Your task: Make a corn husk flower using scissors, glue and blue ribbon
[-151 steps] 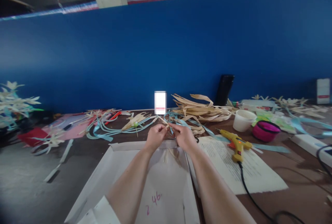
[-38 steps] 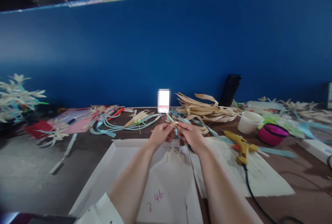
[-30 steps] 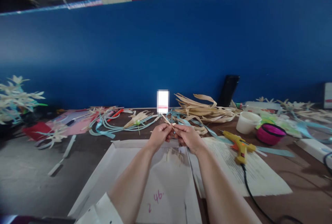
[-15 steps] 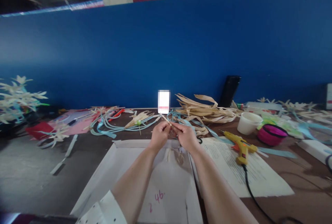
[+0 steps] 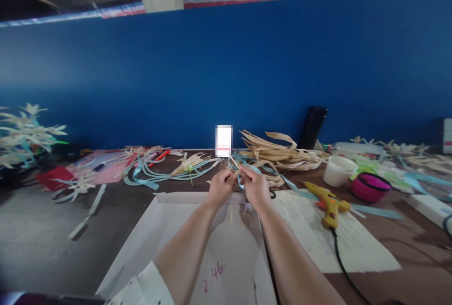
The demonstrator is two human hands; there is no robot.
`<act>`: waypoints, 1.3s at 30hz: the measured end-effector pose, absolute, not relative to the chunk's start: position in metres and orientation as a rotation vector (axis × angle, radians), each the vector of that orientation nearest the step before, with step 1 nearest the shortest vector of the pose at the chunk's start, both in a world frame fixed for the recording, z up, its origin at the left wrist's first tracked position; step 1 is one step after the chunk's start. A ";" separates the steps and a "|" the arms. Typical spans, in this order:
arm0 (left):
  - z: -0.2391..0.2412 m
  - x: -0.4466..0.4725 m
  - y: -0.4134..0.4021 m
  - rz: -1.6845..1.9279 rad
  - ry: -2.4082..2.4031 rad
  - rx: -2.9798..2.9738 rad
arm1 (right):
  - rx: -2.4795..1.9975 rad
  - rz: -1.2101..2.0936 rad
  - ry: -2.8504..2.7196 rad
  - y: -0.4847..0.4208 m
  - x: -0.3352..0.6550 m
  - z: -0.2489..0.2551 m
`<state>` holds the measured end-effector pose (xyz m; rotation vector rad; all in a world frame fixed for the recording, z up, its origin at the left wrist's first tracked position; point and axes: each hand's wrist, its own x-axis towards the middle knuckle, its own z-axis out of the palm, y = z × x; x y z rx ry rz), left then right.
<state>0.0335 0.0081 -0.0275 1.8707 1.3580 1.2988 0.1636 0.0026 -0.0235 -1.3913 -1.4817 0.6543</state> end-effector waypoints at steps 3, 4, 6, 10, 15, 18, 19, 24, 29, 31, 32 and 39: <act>-0.030 0.033 0.008 1.273 1.355 1.839 | -1.396 0.647 -1.443 0.007 0.168 -0.028; -0.030 0.033 0.009 1.278 1.348 1.832 | -1.408 0.648 -1.400 0.008 0.170 -0.029; -0.030 0.031 0.009 1.296 1.340 1.805 | -1.428 0.681 -1.227 0.011 0.177 -0.029; -0.028 0.028 0.010 1.302 1.365 1.675 | -1.209 1.005 -0.943 0.006 0.183 -0.021; -0.030 0.027 0.011 1.279 1.397 1.659 | -1.048 1.446 -1.125 -0.007 0.171 -0.010; -0.032 0.028 0.011 1.280 1.362 1.710 | -1.062 1.517 -1.225 -0.009 0.165 -0.012; -0.032 0.029 0.011 1.283 1.350 1.728 | -1.064 1.511 -1.233 -0.009 0.164 -0.014; -0.032 0.028 0.010 1.309 1.344 1.840 | -1.125 1.350 -1.288 -0.005 0.164 -0.021; -0.028 0.028 0.008 1.278 1.426 1.898 | -1.262 0.923 -1.471 0.004 0.170 -0.027; -0.027 0.028 0.007 1.263 1.431 1.884 | -1.318 0.812 -1.397 0.008 0.176 -0.029; -0.027 0.028 0.007 1.259 1.440 1.870 | -1.328 0.819 -1.310 0.009 0.179 -0.029; -0.026 0.025 0.010 1.251 1.477 1.755 | -1.014 1.436 -1.063 -0.004 0.176 -0.016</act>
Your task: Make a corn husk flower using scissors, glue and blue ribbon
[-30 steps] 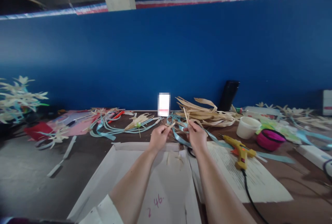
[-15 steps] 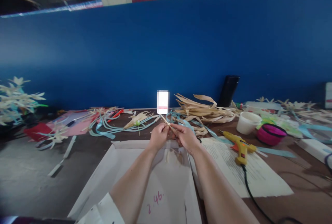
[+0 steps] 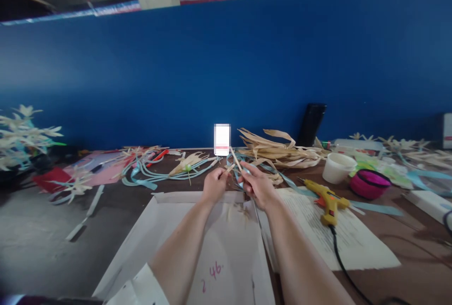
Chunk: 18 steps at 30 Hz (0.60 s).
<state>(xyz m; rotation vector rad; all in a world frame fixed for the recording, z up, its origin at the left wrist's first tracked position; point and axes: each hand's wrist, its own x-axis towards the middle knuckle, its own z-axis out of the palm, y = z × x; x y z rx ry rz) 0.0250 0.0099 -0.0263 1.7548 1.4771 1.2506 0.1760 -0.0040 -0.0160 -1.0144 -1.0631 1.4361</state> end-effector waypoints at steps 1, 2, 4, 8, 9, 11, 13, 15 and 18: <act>-0.026 0.025 0.010 1.254 1.470 1.755 | -0.999 1.504 -1.115 -0.006 0.173 -0.015; -0.025 0.025 0.009 1.256 1.465 1.757 | -0.995 1.549 -1.161 -0.007 0.170 -0.015; -0.024 0.025 0.008 1.267 1.439 1.773 | -1.006 1.563 -1.207 -0.008 0.166 -0.017; -0.022 0.027 0.006 1.291 1.389 1.820 | -1.036 1.452 -1.205 -0.005 0.164 -0.023; -0.023 0.027 0.005 1.294 1.395 1.827 | -1.042 1.425 -1.213 -0.003 0.164 -0.025; -0.023 0.028 0.006 1.287 1.415 1.833 | -1.060 1.379 -1.225 0.000 0.165 -0.028; -0.023 0.029 0.005 1.278 1.423 1.829 | -1.082 1.324 -1.193 0.004 0.169 -0.031; -0.020 0.028 0.004 1.258 1.408 1.817 | -1.119 1.236 -1.063 0.009 0.175 -0.033; -0.011 0.022 -0.002 1.080 1.283 1.807 | -1.154 1.092 -0.766 0.014 0.185 -0.034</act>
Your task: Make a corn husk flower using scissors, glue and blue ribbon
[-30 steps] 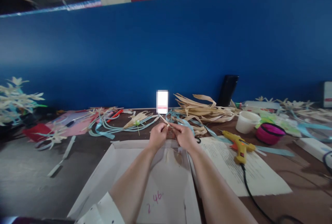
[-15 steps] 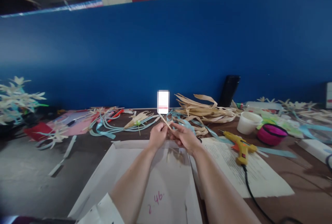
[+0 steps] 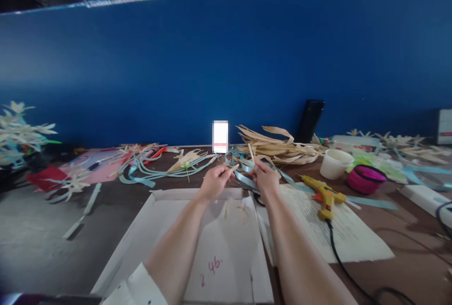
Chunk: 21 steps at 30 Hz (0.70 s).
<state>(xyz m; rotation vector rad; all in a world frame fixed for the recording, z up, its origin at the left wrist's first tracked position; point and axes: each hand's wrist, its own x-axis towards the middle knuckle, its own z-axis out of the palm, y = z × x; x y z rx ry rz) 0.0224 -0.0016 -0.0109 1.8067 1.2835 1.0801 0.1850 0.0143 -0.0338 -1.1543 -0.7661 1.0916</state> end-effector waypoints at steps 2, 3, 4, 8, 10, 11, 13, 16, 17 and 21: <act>-0.005 0.018 -0.006 0.762 1.108 1.833 | -1.137 1.031 -0.672 0.015 0.188 -0.033; -0.002 0.016 -0.007 0.613 1.016 1.844 | -1.124 1.010 -0.673 0.015 0.189 -0.032; -0.001 0.014 -0.009 0.502 0.967 1.853 | -1.118 0.990 -0.694 0.015 0.188 -0.031; -0.001 0.013 -0.010 0.361 0.985 1.878 | -1.144 0.926 -0.825 0.013 0.182 -0.030; -0.004 0.013 -0.009 0.349 1.002 1.893 | -1.157 0.909 -0.857 0.014 0.180 -0.031; -0.005 0.013 -0.008 0.338 1.006 1.902 | -1.160 0.909 -0.861 0.014 0.180 -0.032; -0.006 0.014 -0.007 0.315 1.020 1.919 | -1.164 0.919 -0.857 0.015 0.180 -0.033; -0.007 0.014 -0.007 0.265 1.037 1.973 | -1.158 0.939 -0.860 0.015 0.179 -0.034; -0.006 0.014 -0.007 0.239 1.036 2.007 | -1.155 0.945 -0.864 0.014 0.179 -0.033; -0.005 0.015 -0.009 0.121 1.051 2.139 | -1.155 0.955 -0.878 0.011 0.177 -0.031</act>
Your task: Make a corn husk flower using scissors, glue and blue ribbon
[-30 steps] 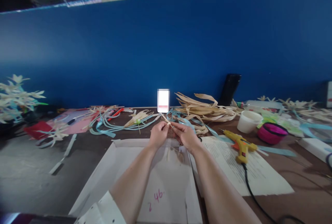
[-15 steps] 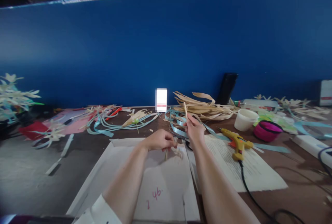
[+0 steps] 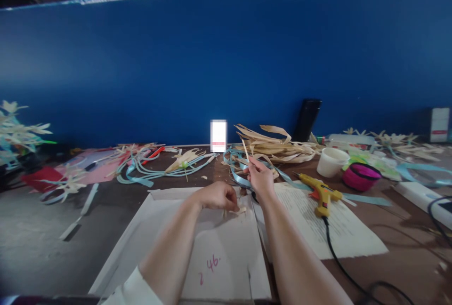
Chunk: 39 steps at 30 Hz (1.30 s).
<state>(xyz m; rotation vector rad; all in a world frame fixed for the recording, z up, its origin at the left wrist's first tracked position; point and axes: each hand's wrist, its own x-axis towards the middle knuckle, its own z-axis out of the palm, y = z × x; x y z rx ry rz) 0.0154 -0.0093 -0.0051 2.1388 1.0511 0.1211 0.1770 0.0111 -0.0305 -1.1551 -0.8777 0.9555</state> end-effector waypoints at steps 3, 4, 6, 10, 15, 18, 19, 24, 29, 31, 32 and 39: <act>-0.005 0.017 -0.011 0.010 1.118 2.196 | -1.156 0.956 -0.894 0.010 0.177 -0.030; -0.004 0.018 -0.012 -0.029 1.137 2.211 | -1.157 0.953 -0.897 0.010 0.177 -0.030; -0.003 0.019 -0.014 -0.083 1.161 2.229 | -1.161 0.947 -0.899 0.011 0.177 -0.031; -0.001 0.022 -0.016 -0.085 1.187 2.247 | -1.171 0.945 -0.898 0.011 0.178 -0.032; -0.001 0.022 -0.016 -0.086 1.184 2.293 | -1.174 0.944 -0.891 0.011 0.177 -0.032; -0.001 0.022 -0.016 -0.097 1.182 2.313 | -1.181 0.937 -0.903 0.011 0.177 -0.031; -0.001 0.022 -0.016 -0.104 1.180 2.313 | -1.184 0.934 -0.911 0.011 0.177 -0.031; -0.004 0.021 -0.013 -0.024 1.209 2.317 | -1.187 0.927 -0.928 0.012 0.178 -0.033; -0.004 0.020 -0.013 0.236 1.188 2.354 | -1.191 0.920 -0.942 0.012 0.179 -0.034; -0.003 0.020 -0.013 0.261 1.216 2.349 | -1.200 0.914 -0.948 0.013 0.180 -0.034; -0.003 0.020 -0.014 0.247 1.233 2.349 | -1.203 0.913 -0.945 0.013 0.180 -0.034; -0.003 0.021 -0.014 0.141 1.254 2.383 | -1.200 0.943 -0.930 0.011 0.177 -0.030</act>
